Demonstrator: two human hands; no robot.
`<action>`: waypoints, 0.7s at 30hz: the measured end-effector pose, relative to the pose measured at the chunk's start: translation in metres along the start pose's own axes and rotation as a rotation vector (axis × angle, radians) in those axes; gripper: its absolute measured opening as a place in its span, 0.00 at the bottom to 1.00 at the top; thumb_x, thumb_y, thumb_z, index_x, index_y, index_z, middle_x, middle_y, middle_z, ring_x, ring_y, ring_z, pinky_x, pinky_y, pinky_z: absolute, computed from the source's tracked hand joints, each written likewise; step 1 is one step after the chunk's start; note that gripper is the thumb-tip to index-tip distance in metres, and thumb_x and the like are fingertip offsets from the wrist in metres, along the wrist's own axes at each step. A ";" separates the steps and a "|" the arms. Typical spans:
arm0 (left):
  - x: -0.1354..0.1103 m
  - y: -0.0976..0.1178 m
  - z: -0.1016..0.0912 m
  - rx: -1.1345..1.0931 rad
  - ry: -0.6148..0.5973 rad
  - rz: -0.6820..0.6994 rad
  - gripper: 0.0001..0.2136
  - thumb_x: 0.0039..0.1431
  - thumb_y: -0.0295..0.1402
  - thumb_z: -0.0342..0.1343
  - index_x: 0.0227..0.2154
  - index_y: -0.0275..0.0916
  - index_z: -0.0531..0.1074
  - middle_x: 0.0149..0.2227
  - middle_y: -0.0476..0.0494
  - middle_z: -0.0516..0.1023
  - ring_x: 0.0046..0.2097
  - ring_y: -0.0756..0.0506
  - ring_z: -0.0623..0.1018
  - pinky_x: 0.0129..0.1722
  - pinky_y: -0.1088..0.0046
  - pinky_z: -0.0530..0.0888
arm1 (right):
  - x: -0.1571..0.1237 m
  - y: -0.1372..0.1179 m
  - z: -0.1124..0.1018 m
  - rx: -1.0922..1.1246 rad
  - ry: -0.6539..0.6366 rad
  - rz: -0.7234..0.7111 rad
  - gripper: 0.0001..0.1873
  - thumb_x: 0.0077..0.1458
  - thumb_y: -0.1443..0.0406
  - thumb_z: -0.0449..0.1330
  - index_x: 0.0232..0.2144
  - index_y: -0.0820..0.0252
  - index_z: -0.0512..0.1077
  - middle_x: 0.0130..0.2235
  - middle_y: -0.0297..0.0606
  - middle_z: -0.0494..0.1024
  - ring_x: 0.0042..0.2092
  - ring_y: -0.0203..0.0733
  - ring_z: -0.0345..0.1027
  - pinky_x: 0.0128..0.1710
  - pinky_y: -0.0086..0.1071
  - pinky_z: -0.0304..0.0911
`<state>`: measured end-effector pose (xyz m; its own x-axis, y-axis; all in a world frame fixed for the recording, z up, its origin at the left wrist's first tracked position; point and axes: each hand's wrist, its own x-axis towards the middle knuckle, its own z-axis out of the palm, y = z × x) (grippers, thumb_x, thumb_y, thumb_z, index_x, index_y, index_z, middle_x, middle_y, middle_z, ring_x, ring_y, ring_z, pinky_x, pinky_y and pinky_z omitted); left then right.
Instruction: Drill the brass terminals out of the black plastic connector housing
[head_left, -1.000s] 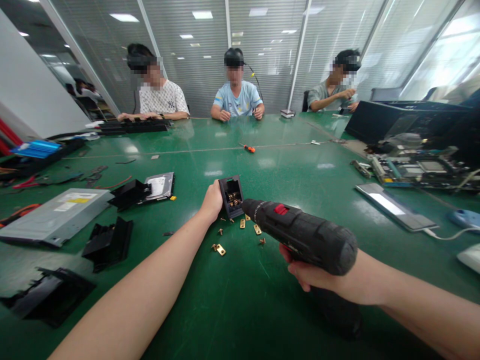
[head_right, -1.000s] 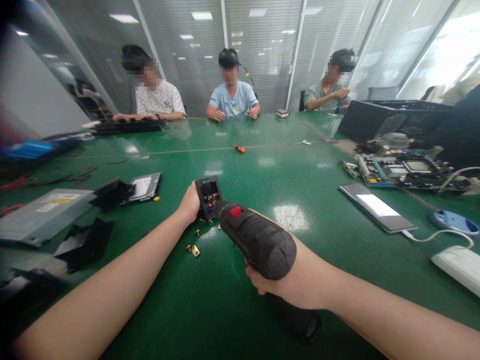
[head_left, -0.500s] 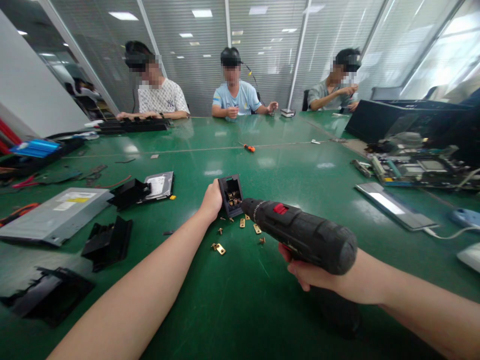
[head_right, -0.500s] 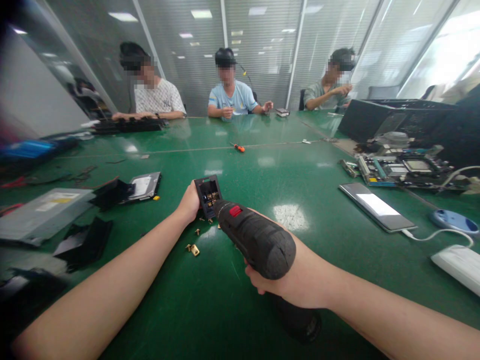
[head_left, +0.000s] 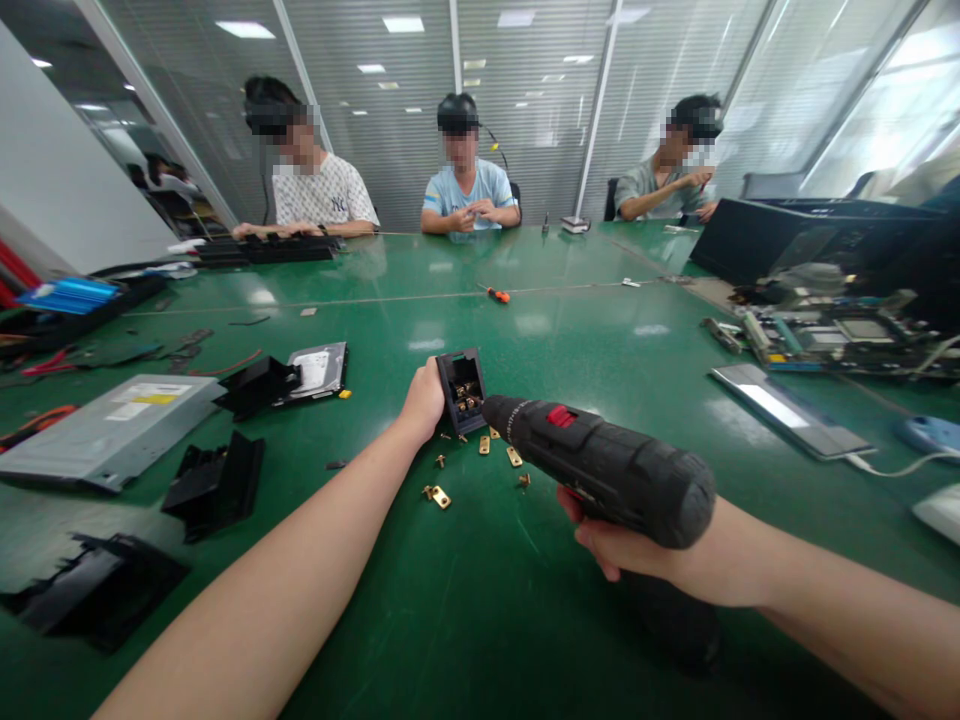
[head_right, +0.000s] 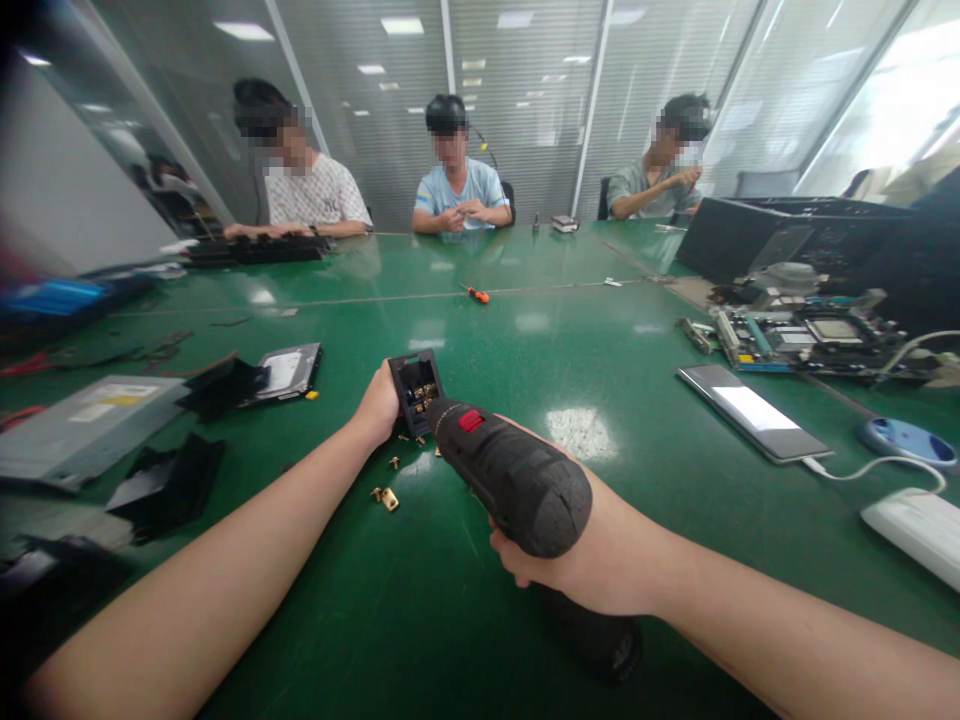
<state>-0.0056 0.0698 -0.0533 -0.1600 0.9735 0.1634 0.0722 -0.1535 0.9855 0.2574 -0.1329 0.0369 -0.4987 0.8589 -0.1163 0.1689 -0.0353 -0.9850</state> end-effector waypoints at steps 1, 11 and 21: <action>0.000 0.000 0.000 -0.001 0.000 -0.003 0.18 0.64 0.46 0.49 0.25 0.40 0.72 0.23 0.50 0.73 0.31 0.44 0.74 0.36 0.67 0.73 | 0.000 0.000 0.000 -0.001 0.004 0.005 0.38 0.54 0.67 0.65 0.65 0.57 0.56 0.34 0.31 0.75 0.26 0.35 0.73 0.25 0.29 0.74; 0.001 -0.001 0.000 -0.008 0.012 -0.023 0.19 0.64 0.48 0.49 0.25 0.40 0.73 0.23 0.50 0.74 0.31 0.44 0.74 0.37 0.68 0.72 | 0.000 -0.006 0.000 0.016 -0.039 0.018 0.41 0.53 0.69 0.64 0.66 0.59 0.55 0.30 0.28 0.73 0.26 0.33 0.70 0.26 0.27 0.74; 0.002 -0.006 -0.001 -0.008 0.019 0.020 0.17 0.64 0.46 0.51 0.26 0.40 0.73 0.24 0.51 0.74 0.31 0.45 0.74 0.37 0.68 0.72 | 0.002 -0.001 0.000 -0.012 -0.012 -0.004 0.32 0.54 0.66 0.64 0.59 0.60 0.60 0.32 0.30 0.74 0.26 0.34 0.73 0.26 0.27 0.74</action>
<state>-0.0075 0.0729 -0.0585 -0.1775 0.9668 0.1837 0.0678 -0.1742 0.9824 0.2560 -0.1316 0.0381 -0.5098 0.8527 -0.1140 0.1769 -0.0258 -0.9839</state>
